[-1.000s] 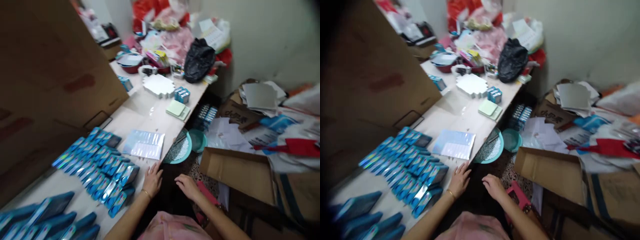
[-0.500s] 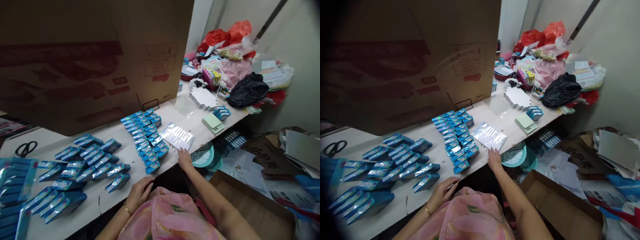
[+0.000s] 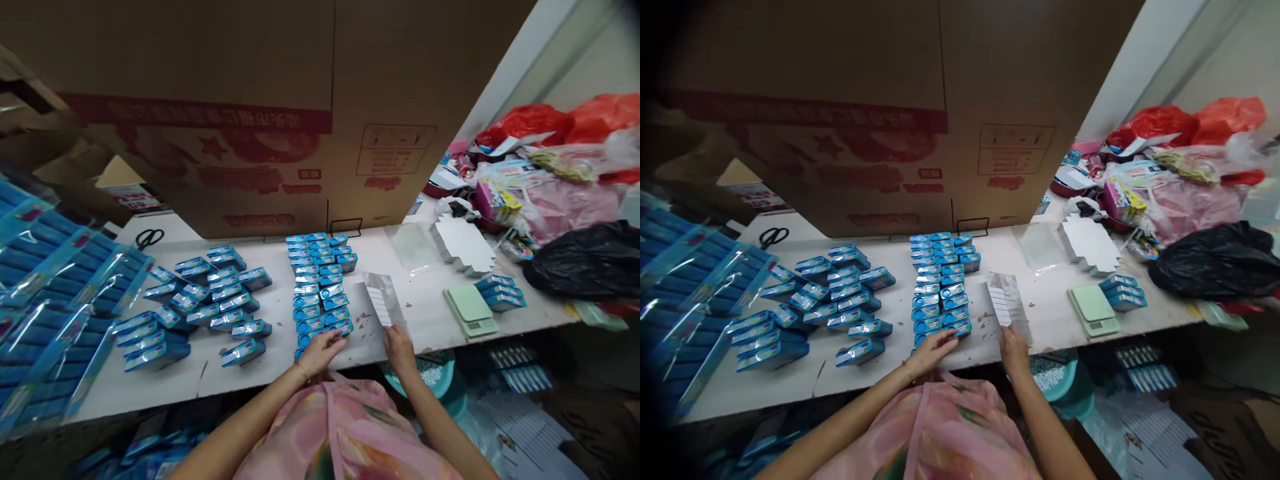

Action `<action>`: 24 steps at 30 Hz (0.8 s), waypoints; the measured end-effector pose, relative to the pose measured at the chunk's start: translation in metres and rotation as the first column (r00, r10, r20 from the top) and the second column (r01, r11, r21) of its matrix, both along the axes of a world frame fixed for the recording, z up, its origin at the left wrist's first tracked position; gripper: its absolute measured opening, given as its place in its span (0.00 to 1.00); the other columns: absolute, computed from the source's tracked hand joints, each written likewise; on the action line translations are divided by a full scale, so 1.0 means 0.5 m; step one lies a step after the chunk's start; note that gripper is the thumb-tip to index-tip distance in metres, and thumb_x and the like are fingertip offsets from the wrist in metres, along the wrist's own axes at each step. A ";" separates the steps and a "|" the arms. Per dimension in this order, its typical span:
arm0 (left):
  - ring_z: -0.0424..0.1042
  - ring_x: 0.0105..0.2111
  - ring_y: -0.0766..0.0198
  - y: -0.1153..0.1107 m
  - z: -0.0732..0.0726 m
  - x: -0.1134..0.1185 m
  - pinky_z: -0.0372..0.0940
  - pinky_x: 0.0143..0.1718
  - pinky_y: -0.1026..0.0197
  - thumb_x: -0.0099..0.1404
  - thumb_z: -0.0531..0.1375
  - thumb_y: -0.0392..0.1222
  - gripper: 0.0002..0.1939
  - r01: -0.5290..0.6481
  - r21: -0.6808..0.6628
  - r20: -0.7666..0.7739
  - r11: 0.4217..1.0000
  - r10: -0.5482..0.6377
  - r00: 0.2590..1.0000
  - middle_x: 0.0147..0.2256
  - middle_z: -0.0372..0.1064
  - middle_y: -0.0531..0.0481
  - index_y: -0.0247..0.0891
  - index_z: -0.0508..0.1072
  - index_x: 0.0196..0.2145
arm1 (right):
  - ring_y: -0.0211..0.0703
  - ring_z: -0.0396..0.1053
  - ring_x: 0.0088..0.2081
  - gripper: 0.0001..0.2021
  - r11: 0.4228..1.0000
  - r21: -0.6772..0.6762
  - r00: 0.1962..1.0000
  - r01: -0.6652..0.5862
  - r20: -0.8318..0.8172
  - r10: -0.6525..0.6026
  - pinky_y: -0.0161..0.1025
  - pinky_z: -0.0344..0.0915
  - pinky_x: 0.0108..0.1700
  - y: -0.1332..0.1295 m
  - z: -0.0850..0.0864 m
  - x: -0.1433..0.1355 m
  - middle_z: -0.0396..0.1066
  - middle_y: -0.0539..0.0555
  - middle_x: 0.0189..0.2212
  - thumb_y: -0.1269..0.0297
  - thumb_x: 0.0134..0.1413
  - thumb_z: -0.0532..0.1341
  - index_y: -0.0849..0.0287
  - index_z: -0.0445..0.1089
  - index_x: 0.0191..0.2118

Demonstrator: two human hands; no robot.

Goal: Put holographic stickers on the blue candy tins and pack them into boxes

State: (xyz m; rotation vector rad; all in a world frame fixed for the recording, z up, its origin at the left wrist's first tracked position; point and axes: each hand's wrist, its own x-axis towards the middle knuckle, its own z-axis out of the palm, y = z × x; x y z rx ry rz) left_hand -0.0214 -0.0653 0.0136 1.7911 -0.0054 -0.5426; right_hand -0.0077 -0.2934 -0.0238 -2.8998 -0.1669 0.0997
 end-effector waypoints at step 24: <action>0.67 0.36 0.63 -0.021 0.049 0.158 0.61 0.40 0.60 0.54 0.56 0.43 0.21 -0.199 -0.056 0.173 0.978 0.206 0.963 0.37 0.70 0.47 0.35 0.66 0.46 | 0.38 0.63 0.32 0.09 0.465 0.088 0.472 -0.881 0.217 0.854 0.37 0.57 0.37 0.096 0.181 0.370 0.71 0.50 0.27 0.68 0.53 0.55 0.53 0.72 0.31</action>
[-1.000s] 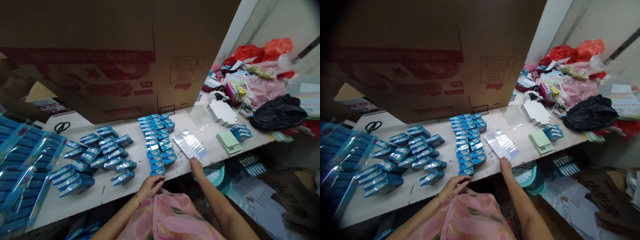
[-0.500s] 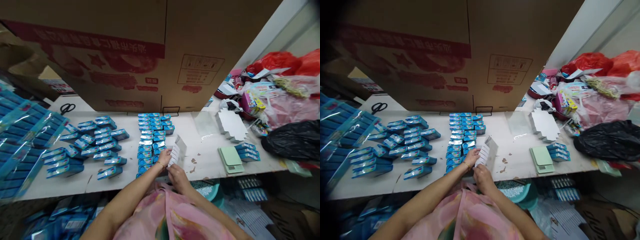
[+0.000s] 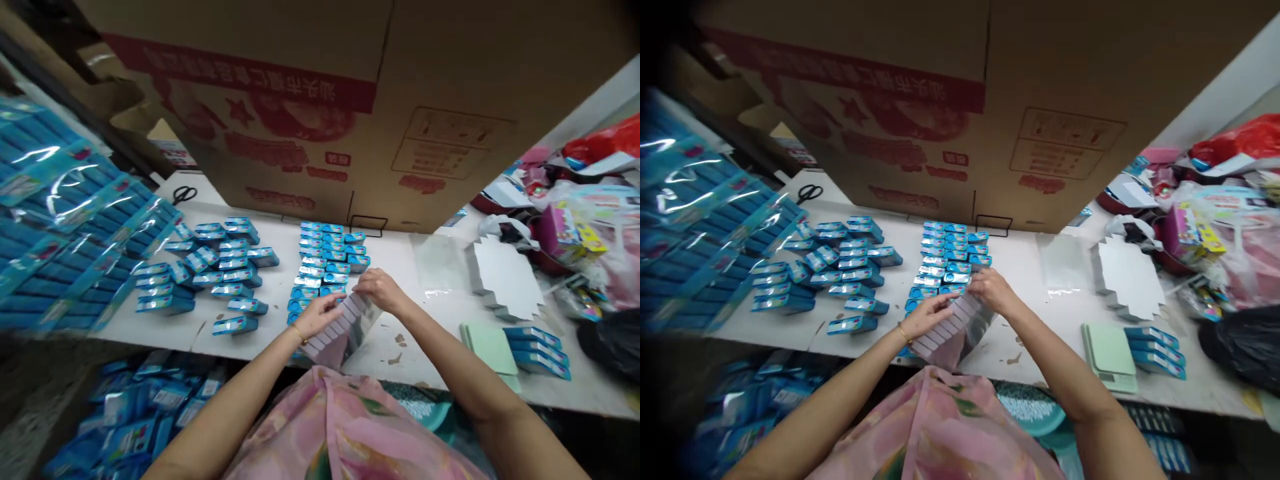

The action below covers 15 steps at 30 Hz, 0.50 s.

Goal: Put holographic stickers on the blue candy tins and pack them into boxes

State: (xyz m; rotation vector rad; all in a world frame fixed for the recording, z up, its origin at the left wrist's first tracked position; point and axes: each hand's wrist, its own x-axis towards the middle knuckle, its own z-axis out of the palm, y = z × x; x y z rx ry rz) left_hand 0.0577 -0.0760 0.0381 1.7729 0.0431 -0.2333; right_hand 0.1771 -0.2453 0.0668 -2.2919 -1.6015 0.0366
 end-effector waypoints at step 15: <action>0.66 0.34 0.67 -0.002 -0.010 -0.024 0.60 0.39 0.64 0.56 0.54 0.36 0.15 -0.066 -0.204 -0.067 0.977 0.053 0.996 0.35 0.71 0.50 0.32 0.70 0.42 | 0.49 0.48 0.58 0.20 0.919 0.166 0.875 -0.358 0.402 0.269 0.53 0.50 0.56 -0.026 -0.040 -0.028 0.58 0.56 0.54 0.72 0.57 0.46 0.59 0.56 0.55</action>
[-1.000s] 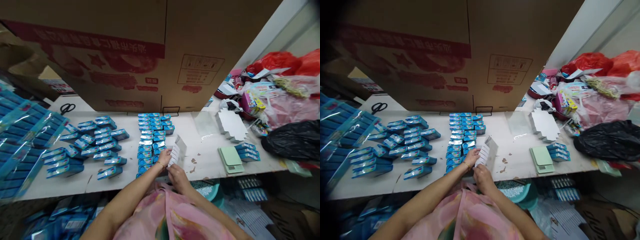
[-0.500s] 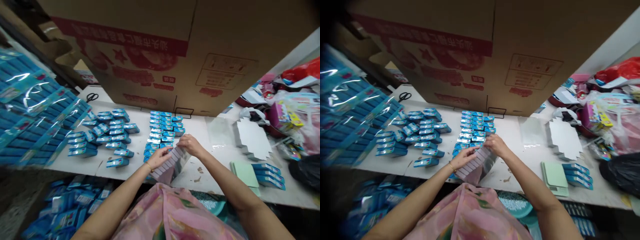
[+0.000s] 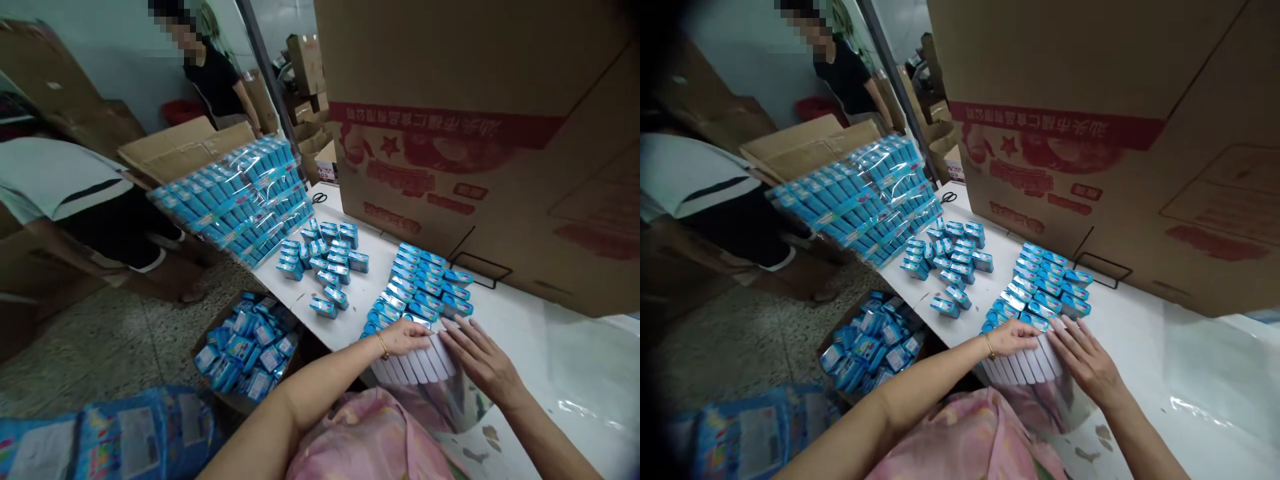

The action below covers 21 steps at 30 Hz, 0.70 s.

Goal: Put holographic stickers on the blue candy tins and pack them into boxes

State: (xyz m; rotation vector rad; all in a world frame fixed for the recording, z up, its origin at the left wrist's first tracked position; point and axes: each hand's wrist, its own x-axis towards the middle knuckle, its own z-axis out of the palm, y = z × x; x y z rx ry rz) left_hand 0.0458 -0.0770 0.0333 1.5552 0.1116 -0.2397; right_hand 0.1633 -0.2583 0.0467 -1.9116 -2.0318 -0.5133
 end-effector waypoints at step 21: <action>0.63 0.47 0.58 0.052 -0.094 0.075 0.57 0.47 0.56 0.56 0.55 0.45 0.18 -0.394 0.110 -0.075 0.913 0.402 0.912 0.45 0.67 0.45 0.35 0.68 0.43 | 0.39 0.66 0.28 0.08 0.724 -0.289 0.004 0.626 -0.928 -0.373 0.37 0.63 0.32 0.047 0.074 -0.109 0.70 0.52 0.25 0.61 0.45 0.58 0.59 0.69 0.28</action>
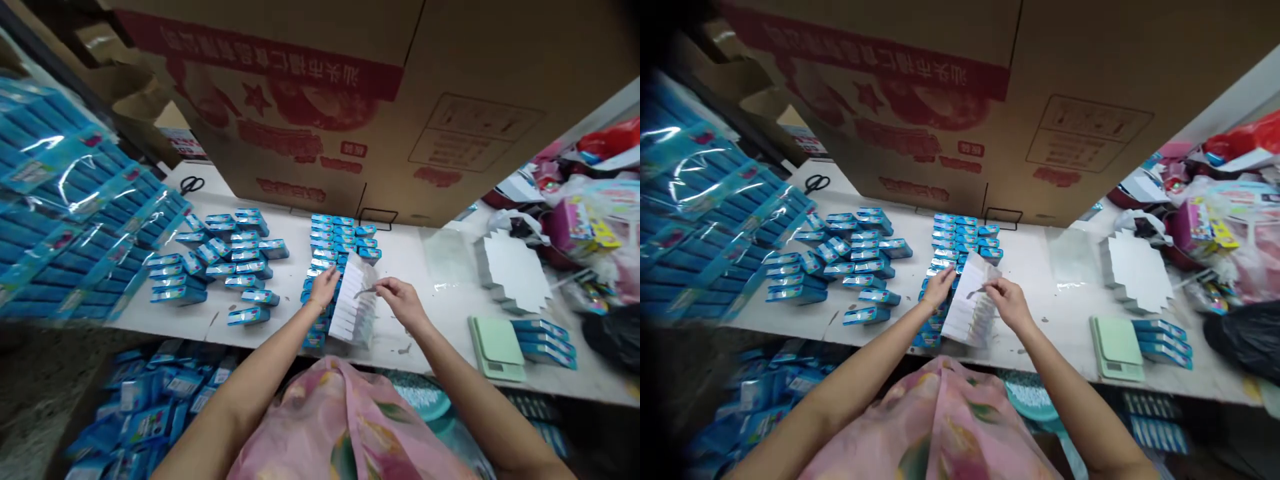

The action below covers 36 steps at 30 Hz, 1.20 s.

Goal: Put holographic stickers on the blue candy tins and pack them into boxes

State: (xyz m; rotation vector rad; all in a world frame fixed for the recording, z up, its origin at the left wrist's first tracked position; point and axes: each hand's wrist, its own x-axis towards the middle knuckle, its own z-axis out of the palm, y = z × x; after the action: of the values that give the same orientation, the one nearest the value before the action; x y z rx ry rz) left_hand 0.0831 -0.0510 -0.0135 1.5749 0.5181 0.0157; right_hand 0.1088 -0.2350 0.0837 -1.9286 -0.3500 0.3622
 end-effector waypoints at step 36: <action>0.65 0.24 0.69 0.238 -0.124 -0.049 0.62 0.31 0.64 0.46 0.58 0.35 0.14 0.131 0.193 0.002 0.973 -0.134 0.991 0.24 0.63 0.55 0.35 0.68 0.34 | 0.46 0.61 0.35 0.11 0.826 -0.408 0.918 0.389 0.242 -0.313 0.40 0.54 0.39 0.329 -0.261 -0.086 0.69 0.54 0.28 0.70 0.51 0.52 0.60 0.66 0.40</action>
State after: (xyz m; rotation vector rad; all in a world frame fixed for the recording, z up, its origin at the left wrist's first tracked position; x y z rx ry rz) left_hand 0.0587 0.0681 -0.0756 1.7946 0.4080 -0.0240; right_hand 0.0658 -0.0704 -0.0466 -2.4351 -0.0002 0.0309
